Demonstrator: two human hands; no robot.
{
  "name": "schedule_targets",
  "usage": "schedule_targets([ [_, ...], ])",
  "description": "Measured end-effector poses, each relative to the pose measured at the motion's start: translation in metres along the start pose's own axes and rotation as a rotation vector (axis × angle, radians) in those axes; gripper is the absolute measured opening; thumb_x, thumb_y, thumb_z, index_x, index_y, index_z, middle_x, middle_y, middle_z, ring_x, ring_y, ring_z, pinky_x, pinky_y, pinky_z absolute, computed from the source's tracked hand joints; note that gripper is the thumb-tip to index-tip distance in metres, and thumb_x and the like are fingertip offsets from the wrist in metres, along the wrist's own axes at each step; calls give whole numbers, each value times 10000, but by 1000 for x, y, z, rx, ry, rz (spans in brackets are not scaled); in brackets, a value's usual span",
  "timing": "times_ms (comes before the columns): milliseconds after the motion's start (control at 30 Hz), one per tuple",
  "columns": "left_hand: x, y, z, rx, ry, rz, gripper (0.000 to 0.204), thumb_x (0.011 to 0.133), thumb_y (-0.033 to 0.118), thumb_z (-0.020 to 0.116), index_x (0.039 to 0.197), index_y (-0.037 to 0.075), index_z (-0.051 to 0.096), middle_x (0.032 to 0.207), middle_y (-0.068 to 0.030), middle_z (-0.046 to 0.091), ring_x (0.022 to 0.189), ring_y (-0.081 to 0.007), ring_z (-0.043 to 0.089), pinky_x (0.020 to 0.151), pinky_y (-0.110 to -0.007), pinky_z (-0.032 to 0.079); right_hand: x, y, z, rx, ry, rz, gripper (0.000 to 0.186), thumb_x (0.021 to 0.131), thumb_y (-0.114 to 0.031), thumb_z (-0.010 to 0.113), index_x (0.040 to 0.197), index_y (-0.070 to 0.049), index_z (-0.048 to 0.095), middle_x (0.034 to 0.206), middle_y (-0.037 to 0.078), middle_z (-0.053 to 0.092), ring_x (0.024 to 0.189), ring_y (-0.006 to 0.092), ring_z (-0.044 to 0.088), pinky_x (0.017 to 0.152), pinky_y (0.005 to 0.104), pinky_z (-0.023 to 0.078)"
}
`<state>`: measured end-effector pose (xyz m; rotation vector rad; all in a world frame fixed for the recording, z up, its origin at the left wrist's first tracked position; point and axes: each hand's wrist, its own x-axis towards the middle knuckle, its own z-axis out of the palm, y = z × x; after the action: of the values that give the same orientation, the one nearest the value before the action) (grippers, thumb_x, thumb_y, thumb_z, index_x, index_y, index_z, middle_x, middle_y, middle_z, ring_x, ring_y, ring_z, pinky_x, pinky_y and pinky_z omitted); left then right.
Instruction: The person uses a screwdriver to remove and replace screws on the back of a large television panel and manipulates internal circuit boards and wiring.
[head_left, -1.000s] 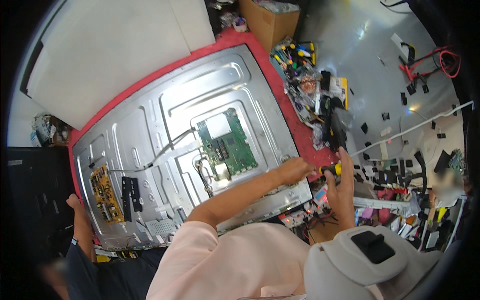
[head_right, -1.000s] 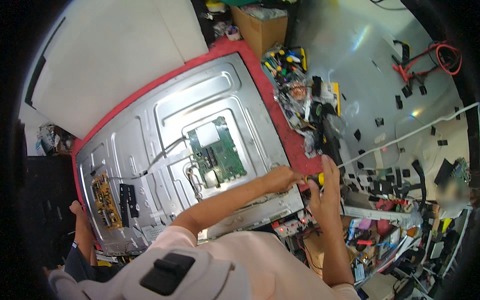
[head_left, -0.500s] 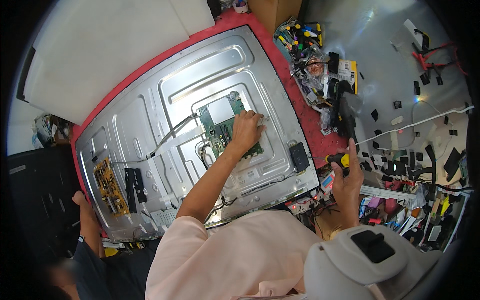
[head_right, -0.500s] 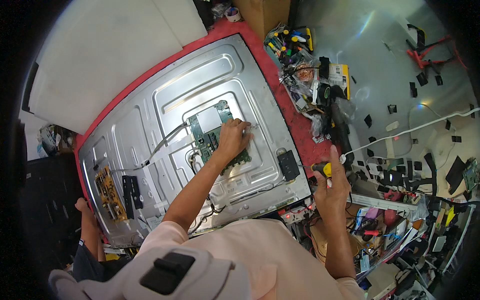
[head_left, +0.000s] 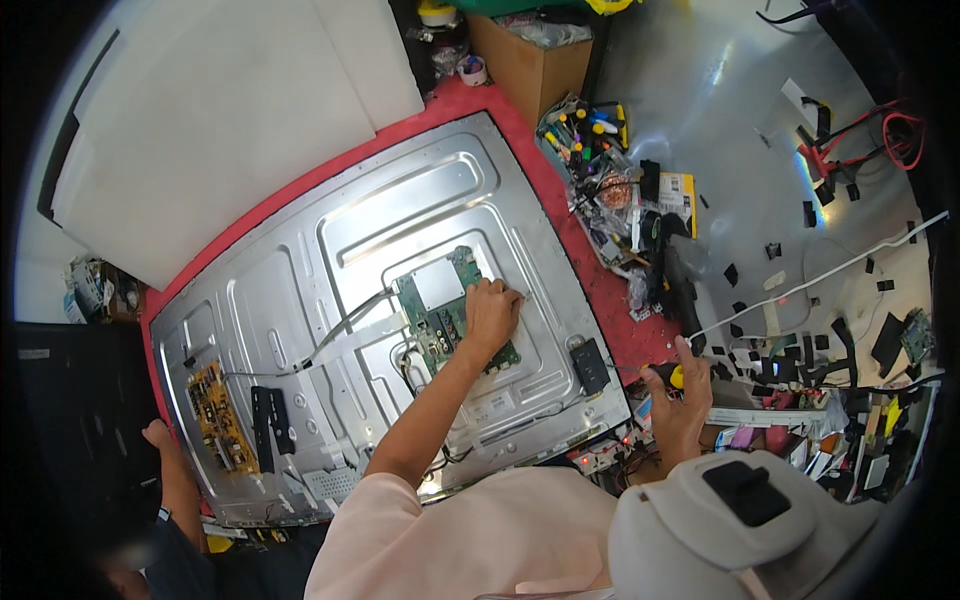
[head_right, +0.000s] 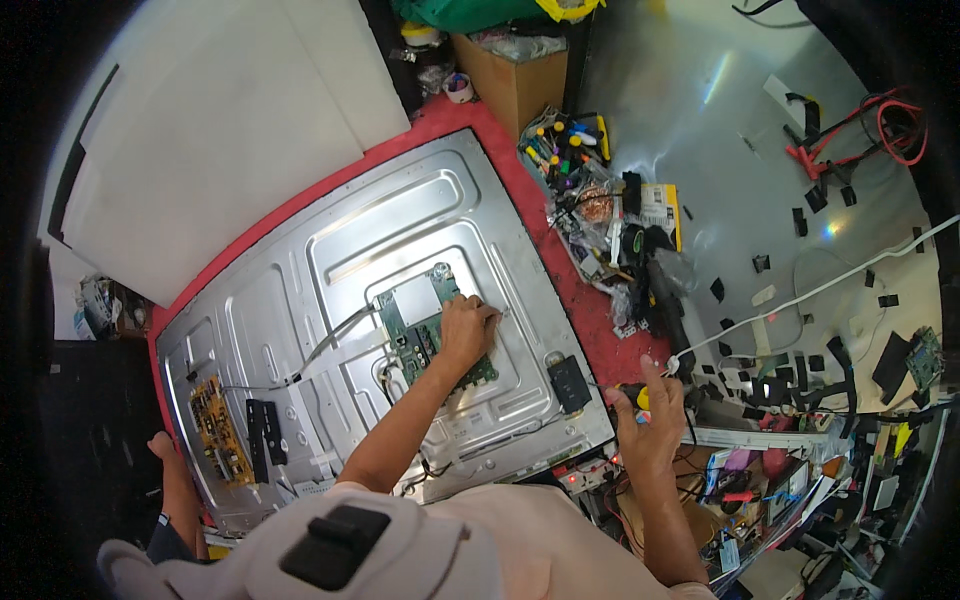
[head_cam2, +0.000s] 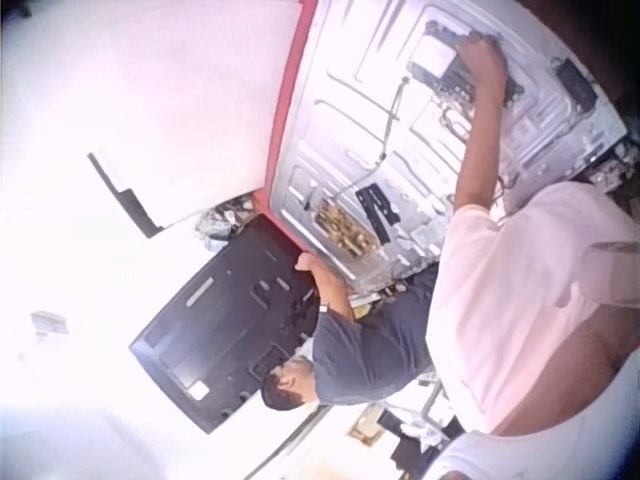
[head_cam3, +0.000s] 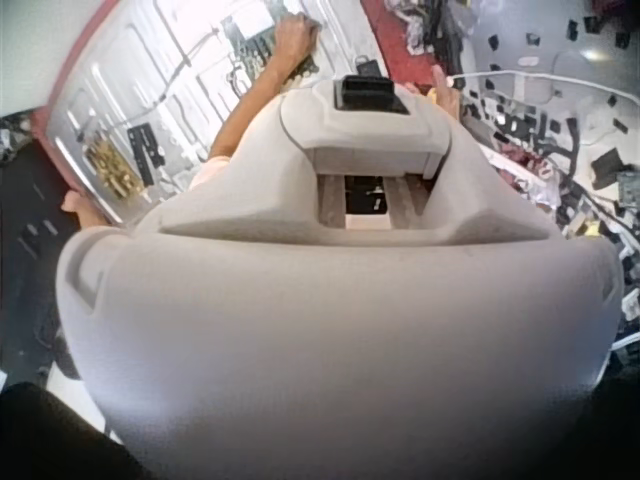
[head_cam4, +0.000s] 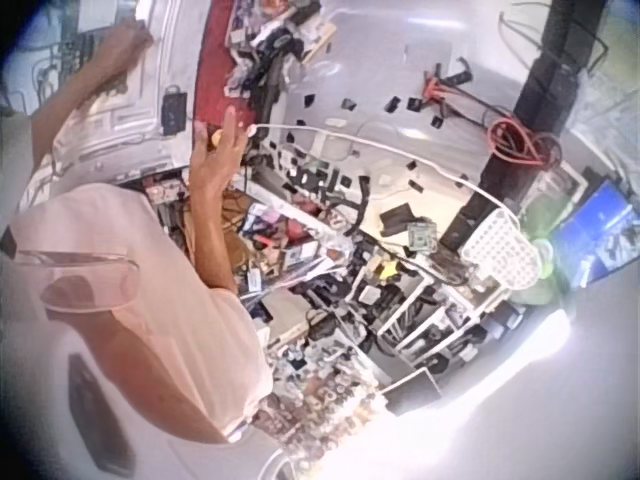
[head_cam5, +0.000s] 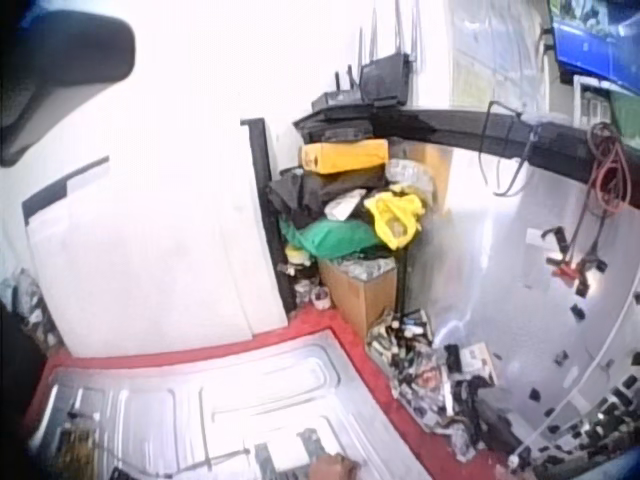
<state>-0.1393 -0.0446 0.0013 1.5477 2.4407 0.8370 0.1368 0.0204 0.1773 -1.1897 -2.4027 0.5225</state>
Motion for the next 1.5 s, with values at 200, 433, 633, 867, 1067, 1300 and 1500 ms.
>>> schedule_targets([
  [200,-8,8,-9,-415,64,-240,79,824,80,660,844,8,686,742,-113,643,704,-237,592,650,-367,454,6,3,4,300,38,-59,617,814,-97,718,1367,-24,454,990,174,563,853,302,583,732,387,479],
  [433,-26,17,-16,-808,59,-409,136,892,96,639,908,-35,669,737,-97,668,674,-125,609,646,-269,485,3,6,-4,66,-33,-50,636,847,-66,658,1411,10,373,1187,228,569,982,324,594,858,390,467],
  [633,-43,5,-14,-1060,-31,-583,151,908,108,636,895,-37,678,732,-47,657,695,-97,606,659,-246,492,-7,10,0,198,-101,65,602,839,-29,641,1390,20,405,1282,221,525,1102,364,544,958,409,411],
  [867,-43,10,-26,-821,-124,-524,216,816,115,734,984,-16,702,829,-61,703,727,-106,604,697,-256,494,7,5,5,233,42,-66,568,829,-42,674,1360,-25,473,1211,203,550,1040,311,555,897,435,432],
  [1067,-55,7,-22,-1043,-139,-596,145,857,69,691,964,-30,696,781,-61,686,692,-83,596,633,-211,477,-7,3,6,70,67,34,606,785,-73,743,1343,-54,508,1161,187,576,937,286,590,768,376,492],
  [1300,-63,8,-15,-1158,-172,-614,169,911,152,652,933,-13,683,779,-48,687,669,-78,593,620,-210,473,1,3,3,286,76,-10,569,801,-24,712,1336,-86,529,1034,140,582,867,269,581,740,344,483],
  [1500,-65,8,-16,-1187,-201,-643,194,930,184,631,918,-5,670,768,-40,679,658,-74,585,611,-213,464,1,-2,-1,22,3,56,572,818,24,667,1358,-51,490,1196,195,572,982,288,603,845,351,487],
])
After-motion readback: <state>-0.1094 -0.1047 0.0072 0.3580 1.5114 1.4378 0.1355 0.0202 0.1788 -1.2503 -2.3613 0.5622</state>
